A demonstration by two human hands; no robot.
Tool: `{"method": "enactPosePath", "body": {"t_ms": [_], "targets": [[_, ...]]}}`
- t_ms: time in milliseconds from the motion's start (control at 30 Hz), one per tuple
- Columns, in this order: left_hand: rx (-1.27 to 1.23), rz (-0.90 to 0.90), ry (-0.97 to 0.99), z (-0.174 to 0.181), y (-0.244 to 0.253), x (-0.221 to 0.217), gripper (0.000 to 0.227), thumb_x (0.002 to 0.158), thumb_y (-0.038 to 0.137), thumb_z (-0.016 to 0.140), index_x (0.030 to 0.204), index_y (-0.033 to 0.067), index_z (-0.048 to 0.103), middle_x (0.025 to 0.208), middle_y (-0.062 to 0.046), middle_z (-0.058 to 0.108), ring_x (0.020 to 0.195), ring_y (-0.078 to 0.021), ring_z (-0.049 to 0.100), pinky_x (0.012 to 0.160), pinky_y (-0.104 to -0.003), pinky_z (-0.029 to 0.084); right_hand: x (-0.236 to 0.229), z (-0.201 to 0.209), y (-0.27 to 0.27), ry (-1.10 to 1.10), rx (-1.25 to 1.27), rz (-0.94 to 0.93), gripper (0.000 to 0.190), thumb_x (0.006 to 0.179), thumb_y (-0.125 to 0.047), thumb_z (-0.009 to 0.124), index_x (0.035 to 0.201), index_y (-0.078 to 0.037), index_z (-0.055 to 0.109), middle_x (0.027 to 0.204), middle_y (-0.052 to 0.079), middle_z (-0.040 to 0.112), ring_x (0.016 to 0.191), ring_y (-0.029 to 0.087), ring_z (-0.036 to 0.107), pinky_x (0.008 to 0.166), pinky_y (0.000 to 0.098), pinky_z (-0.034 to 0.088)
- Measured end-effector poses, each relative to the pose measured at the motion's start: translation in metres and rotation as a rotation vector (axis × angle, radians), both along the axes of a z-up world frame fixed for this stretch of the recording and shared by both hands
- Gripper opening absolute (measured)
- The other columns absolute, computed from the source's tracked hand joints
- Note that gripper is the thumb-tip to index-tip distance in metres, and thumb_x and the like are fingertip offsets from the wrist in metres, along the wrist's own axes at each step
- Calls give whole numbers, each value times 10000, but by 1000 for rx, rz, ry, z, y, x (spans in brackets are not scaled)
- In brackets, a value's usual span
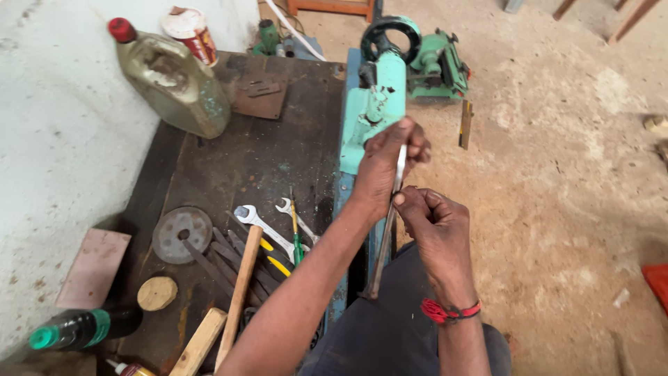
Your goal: The person uses a file to sharpen a thin metal woodworking tool while sitting on the floor of a workshop.
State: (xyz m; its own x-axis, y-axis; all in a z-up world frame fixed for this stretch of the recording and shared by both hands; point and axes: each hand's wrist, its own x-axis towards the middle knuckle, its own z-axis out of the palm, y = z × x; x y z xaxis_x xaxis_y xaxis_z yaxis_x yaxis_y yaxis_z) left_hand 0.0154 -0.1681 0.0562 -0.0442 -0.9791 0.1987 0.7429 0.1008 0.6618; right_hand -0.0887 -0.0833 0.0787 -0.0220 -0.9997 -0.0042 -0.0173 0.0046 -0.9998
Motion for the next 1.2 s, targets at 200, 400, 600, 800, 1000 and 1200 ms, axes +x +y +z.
{"method": "enactPosePath", "body": {"t_ms": [200,400,600,800,1000,1200], "targets": [[-93,56,170,-8,7,4,403,1065,384,676,804,93,579,797,-26,545,863,-184,554,923,-389,466,-3,4,15,-174,-6,-151,218,985,-227,694,943,-15,720,620,-62,499,490,15,351,418,219,243],[-67,61,178,-3,7,6,385,1016,391,679,779,106,574,847,-64,621,957,-227,647,1062,-432,484,25,0,13,-146,-67,-127,179,980,-190,704,971,-11,712,655,-63,542,500,4,383,431,214,268],[-41,34,226,-6,9,8,392,1040,382,667,782,110,551,873,-62,612,1011,-238,646,1086,-427,457,38,-21,15,72,-289,-271,154,1015,-133,715,978,17,711,717,-84,461,659,0,373,565,209,314],[-94,52,219,-8,10,6,390,1075,372,647,813,95,563,852,-62,583,965,-252,614,1052,-458,470,41,-32,27,180,-416,-325,212,1040,-69,706,880,33,612,757,-67,399,725,31,345,619,231,318],[-46,151,106,-6,14,8,409,1048,396,623,788,85,564,823,-82,591,917,-264,627,977,-455,482,32,-23,10,477,-461,-333,130,956,-38,705,839,4,666,655,-56,428,603,67,373,533,254,280],[-12,164,76,-2,20,20,405,1027,413,602,789,87,566,824,-84,605,914,-253,640,984,-433,493,34,-18,42,489,-409,-249,268,954,-57,708,762,30,541,669,0,339,624,109,339,541,284,275]]}}
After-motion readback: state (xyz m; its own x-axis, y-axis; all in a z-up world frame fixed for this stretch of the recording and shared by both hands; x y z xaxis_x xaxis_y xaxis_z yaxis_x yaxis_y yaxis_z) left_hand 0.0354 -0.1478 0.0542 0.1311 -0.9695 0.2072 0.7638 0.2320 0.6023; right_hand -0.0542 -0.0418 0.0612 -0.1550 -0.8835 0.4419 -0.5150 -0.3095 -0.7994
